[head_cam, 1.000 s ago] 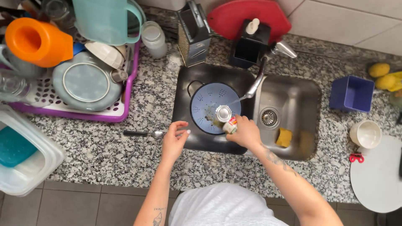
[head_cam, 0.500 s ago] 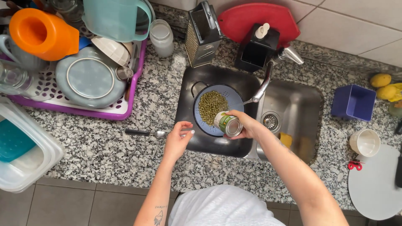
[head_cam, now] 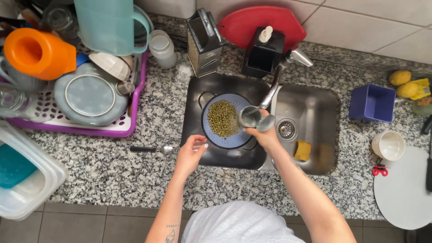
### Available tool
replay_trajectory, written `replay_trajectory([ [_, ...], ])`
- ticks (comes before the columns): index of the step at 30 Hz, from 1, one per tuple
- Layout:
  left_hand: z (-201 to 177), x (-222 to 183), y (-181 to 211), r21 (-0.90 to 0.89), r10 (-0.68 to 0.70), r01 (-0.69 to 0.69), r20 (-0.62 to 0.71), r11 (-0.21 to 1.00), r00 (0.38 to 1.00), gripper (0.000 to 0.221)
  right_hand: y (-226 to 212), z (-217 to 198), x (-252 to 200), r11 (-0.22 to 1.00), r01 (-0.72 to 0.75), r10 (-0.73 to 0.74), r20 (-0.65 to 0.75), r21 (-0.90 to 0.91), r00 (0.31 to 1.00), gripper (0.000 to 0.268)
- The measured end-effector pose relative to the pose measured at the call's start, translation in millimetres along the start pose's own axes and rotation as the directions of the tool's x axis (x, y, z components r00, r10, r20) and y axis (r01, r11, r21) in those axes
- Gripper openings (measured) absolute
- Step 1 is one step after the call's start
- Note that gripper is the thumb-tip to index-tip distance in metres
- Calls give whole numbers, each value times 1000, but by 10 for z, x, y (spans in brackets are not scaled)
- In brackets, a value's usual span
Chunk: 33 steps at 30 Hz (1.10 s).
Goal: The person opens a can of peas and beans, rinses them in a colander at the sink, and then adds them to a pot on the stove, followed by adding seasonings.
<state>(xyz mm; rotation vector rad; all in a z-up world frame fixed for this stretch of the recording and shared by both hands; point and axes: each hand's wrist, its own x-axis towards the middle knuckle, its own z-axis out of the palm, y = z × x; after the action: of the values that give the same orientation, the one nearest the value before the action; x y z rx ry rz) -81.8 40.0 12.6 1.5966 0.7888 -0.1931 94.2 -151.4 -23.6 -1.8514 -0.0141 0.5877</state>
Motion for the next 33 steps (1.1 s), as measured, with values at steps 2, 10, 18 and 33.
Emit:
replay_trajectory([
  [2, 9, -29, 92, 9, -17, 17, 21, 1000, 1000, 33, -103, 99, 3, 991, 128, -133, 123, 49, 983, 77],
  [10, 456, 699, 11, 264, 116, -112, 0, 958, 993, 35, -119, -42, 132, 961, 275, -274, 53, -13, 960, 71],
  [18, 1350, 1619, -259, 756, 297, -101, -128, 647, 946, 87, -226, -360, -72, 966, 233, -234, 0, -116, 972, 72],
  [33, 1542, 1848, -436, 806, 416, -322, 104, 496, 903, 53, -222, -452, -79, 970, 220, -217, 36, -108, 976, 71],
])
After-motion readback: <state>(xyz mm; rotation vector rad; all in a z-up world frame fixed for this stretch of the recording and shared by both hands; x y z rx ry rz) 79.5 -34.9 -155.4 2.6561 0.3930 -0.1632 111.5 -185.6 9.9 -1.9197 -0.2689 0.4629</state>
